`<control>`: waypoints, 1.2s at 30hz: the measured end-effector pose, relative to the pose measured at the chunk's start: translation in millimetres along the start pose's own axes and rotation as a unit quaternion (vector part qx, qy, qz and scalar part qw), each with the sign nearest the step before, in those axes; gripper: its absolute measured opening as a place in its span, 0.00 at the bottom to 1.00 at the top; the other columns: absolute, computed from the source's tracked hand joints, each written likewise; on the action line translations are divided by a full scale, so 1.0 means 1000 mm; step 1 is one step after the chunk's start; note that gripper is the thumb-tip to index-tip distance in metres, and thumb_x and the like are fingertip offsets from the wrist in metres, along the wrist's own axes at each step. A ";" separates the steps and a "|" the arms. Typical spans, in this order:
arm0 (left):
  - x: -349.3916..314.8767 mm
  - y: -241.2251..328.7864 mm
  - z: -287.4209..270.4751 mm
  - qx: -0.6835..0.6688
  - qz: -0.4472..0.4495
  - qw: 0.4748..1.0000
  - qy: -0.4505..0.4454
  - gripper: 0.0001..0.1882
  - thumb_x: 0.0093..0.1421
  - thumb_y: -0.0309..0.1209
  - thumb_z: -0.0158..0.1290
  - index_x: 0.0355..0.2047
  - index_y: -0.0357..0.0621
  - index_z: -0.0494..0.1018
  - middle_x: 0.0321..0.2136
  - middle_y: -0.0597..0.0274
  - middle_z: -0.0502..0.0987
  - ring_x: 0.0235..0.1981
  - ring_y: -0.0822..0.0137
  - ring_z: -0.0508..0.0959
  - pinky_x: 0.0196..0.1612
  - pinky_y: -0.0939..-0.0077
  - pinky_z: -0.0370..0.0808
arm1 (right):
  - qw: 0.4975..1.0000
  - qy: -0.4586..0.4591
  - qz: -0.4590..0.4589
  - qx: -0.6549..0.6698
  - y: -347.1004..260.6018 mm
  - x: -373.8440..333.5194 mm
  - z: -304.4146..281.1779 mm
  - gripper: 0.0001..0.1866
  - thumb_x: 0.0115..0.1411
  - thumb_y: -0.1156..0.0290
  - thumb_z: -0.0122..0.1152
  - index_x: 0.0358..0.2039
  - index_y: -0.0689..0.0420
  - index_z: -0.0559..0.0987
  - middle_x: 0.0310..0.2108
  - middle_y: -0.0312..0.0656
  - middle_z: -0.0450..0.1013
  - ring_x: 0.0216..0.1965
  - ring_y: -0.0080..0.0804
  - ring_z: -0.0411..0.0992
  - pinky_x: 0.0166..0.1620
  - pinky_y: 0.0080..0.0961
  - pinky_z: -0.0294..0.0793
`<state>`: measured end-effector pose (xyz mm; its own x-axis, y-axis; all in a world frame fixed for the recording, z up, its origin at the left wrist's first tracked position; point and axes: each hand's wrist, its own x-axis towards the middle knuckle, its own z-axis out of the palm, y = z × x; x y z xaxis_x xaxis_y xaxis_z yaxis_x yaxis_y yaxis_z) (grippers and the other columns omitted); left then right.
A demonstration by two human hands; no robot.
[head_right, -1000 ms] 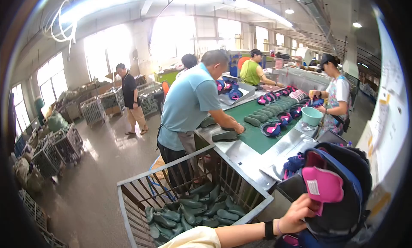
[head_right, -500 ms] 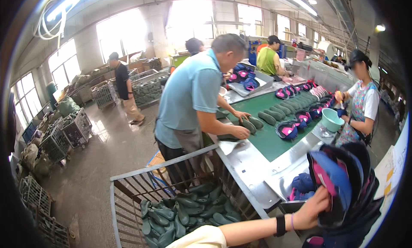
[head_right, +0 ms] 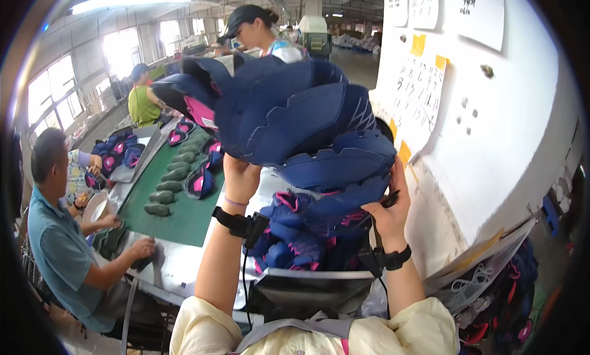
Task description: The recorder collects a bundle of shoe upper components from a large storage bag and transports them to a processing line to be placed on a conveyor.
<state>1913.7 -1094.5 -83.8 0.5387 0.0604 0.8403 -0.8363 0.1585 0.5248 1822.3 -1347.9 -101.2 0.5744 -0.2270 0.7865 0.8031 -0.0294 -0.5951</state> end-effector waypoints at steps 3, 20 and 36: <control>0.008 -0.057 -0.003 0.083 -0.034 0.996 -0.003 0.26 0.46 0.20 0.54 0.47 0.34 0.61 0.47 0.49 0.65 0.50 0.58 0.65 0.53 0.71 0.61 | 0.996 -0.017 0.078 -0.027 0.017 0.010 -0.004 0.51 0.39 0.65 0.72 0.59 0.66 0.53 0.55 0.48 0.58 0.56 0.36 0.58 0.58 0.27 0.55; -0.051 -0.231 -0.021 0.257 -0.180 0.926 -0.210 0.20 0.55 0.26 0.47 0.49 0.38 0.62 0.44 0.46 0.70 0.47 0.53 0.71 0.48 0.68 0.67 | 0.870 -0.124 0.348 -0.327 0.190 -0.043 -0.024 0.36 0.46 0.52 0.65 0.49 0.64 0.65 0.45 0.56 0.68 0.47 0.45 0.67 0.50 0.32 0.65; -0.157 -0.053 0.035 0.473 -0.025 0.740 -0.478 0.25 0.45 0.44 0.56 0.44 0.50 0.69 0.55 0.59 0.60 0.59 0.55 0.54 0.53 0.46 0.54 | 0.970 -0.058 0.231 -0.039 0.002 -0.080 0.013 0.08 0.54 0.76 0.50 0.36 0.59 0.72 0.27 0.37 0.73 0.24 0.17 0.69 0.31 0.14 0.69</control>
<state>1869.6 -1147.2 -238.4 0.6326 -0.7175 0.2917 -0.7574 -0.6517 0.0395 1780.5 -1317.1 -163.0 0.8882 -0.1233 0.4426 0.4431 -0.0247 -0.8961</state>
